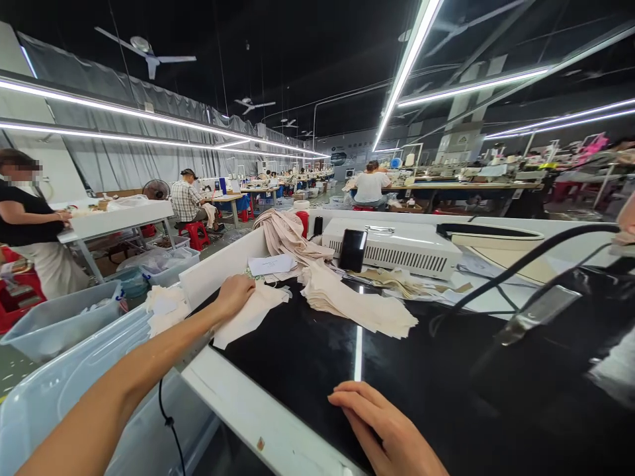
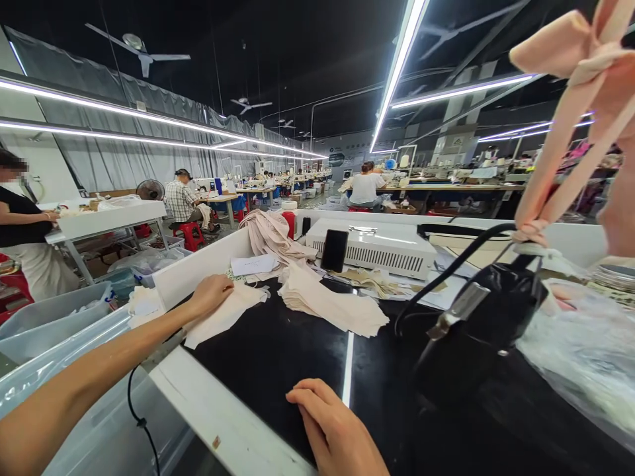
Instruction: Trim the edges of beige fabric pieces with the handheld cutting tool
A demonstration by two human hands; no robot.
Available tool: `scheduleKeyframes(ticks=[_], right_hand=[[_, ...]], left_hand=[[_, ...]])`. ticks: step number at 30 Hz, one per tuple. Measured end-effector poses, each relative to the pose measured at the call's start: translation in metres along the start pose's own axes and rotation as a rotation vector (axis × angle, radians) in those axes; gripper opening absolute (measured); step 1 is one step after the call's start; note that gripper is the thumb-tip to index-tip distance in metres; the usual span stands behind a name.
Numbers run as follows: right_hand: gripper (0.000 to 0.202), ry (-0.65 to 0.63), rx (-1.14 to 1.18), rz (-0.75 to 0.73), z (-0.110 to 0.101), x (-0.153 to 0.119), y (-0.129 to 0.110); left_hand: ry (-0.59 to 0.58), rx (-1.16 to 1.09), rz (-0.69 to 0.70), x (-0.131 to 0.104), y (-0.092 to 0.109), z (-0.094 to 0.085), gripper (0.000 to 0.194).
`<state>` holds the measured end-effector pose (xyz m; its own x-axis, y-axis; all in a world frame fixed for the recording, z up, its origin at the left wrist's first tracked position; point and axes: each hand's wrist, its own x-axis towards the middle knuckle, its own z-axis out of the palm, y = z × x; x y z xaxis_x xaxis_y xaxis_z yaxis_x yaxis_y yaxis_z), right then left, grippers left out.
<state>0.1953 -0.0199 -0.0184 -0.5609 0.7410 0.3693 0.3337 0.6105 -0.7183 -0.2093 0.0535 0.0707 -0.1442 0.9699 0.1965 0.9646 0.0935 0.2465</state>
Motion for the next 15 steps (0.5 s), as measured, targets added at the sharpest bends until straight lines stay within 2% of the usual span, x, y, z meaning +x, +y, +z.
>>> scheduleKeyframes(ticks=[4, 7, 9, 13, 15], right_hand=[[0.037, 0.023, 0.051, 0.048, 0.001, 0.001, -0.010], [0.037, 0.074, 0.122, 0.124, 0.001, 0.005, -0.007], [0.044, 0.128, 0.206, 0.208, 0.000, 0.010, -0.003], [0.083, 0.279, 0.382, 0.379, -0.004, 0.022, 0.002], [0.096, 0.337, 0.404, 0.430, -0.006, 0.024, -0.001]], left_hand=[[0.064, -0.191, 0.030, -0.005, 0.004, -0.011, 0.015], [0.061, -0.370, 0.082, -0.014, 0.019, -0.020, 0.016], [0.015, -0.491, 0.135, -0.023, 0.035, -0.021, 0.014], [-0.166, -0.705, 0.258, -0.046, 0.075, -0.014, 0.022], [-0.272, -0.788, 0.317, -0.058, 0.095, -0.010, 0.027]])
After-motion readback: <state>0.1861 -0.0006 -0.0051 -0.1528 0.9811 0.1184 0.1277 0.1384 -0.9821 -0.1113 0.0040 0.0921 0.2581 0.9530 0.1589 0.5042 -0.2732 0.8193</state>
